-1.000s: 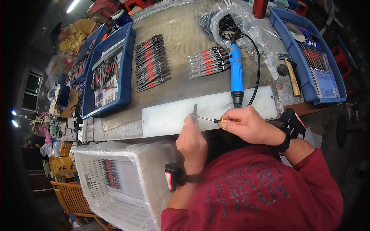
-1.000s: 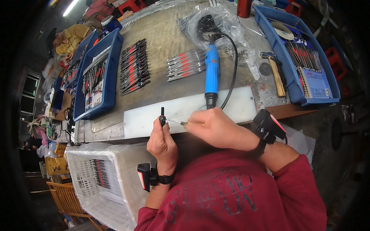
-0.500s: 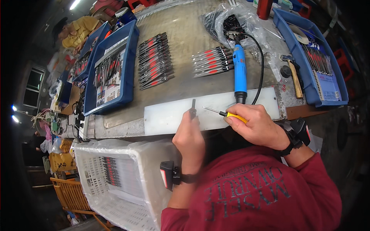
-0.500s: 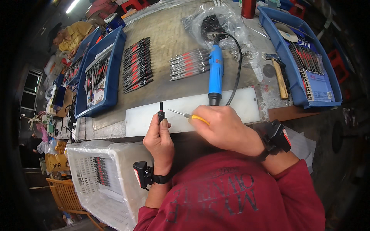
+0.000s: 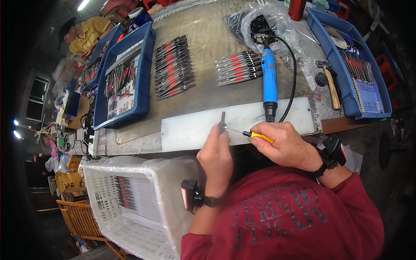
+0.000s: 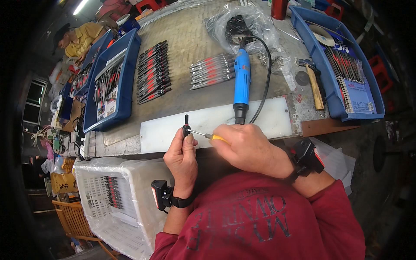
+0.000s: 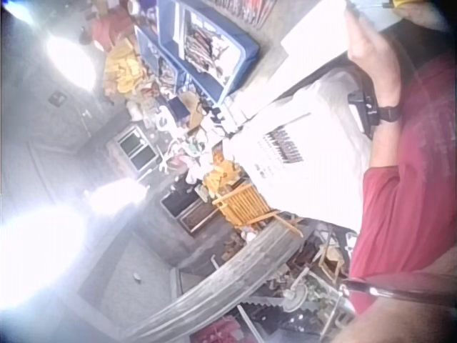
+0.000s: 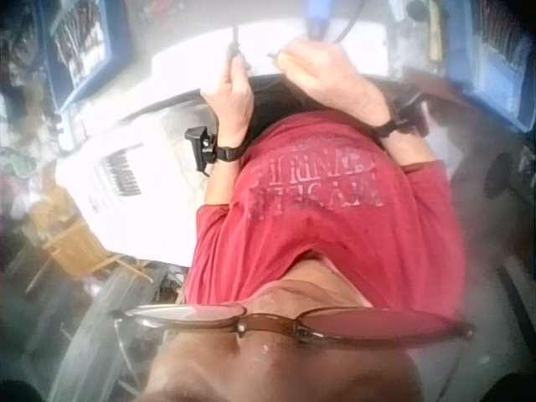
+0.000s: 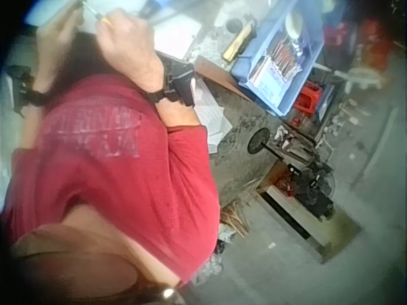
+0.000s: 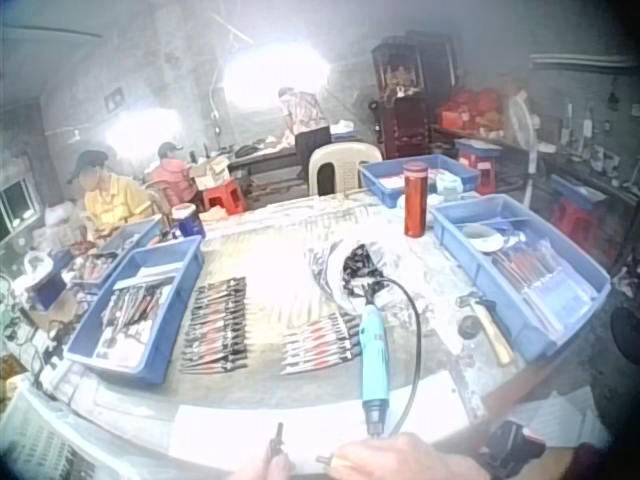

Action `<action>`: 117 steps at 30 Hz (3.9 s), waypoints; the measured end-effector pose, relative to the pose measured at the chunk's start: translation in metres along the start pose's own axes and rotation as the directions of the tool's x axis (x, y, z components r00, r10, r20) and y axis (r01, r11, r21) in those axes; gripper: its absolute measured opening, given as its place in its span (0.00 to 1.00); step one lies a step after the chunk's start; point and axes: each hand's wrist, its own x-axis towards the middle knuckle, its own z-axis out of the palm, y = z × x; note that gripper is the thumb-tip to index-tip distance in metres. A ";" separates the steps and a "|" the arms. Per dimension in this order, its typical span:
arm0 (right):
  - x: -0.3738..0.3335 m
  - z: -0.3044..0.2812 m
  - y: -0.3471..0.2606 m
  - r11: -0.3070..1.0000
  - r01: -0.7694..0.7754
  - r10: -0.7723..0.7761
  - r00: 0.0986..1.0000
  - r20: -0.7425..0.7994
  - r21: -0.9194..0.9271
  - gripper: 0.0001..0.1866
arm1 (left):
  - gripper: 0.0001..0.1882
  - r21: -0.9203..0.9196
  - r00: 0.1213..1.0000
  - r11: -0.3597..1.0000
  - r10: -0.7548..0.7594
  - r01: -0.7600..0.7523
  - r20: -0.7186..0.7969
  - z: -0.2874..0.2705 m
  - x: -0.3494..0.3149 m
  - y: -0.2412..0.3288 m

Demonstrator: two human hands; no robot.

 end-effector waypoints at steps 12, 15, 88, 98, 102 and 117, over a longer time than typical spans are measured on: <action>-0.001 0.003 0.002 1.000 -0.001 0.000 1.000 -0.008 -0.030 0.05 | 0.14 0.037 1.000 0.999 0.025 -0.025 0.006 0.001 0.000 0.001; -0.004 0.004 -0.001 0.998 0.005 -0.005 1.000 0.001 -0.062 0.06 | 0.14 0.320 0.978 0.927 0.207 -0.196 -0.003 -0.001 0.000 0.004; -0.032 -0.070 0.058 0.906 -0.303 0.164 0.895 -0.415 -0.296 0.07 | 0.15 -0.625 0.911 0.663 -0.317 0.412 0.264 0.001 0.009 0.019; -0.012 -0.002 0.004 0.911 -0.302 0.243 0.943 0.227 0.280 0.07 | 0.16 -0.672 0.906 0.608 -0.288 0.423 0.310 0.011 0.003 0.033; -0.012 -0.001 0.003 0.740 -0.452 0.360 0.892 0.273 0.499 0.07 | 0.10 -0.663 0.902 0.613 -0.255 0.430 0.348 0.014 0.001 0.036; -0.013 -0.006 0.006 0.743 -0.417 0.339 0.909 0.243 0.524 0.06 | 0.11 -0.422 0.869 0.805 -0.217 0.417 0.445 -0.002 -0.001 0.031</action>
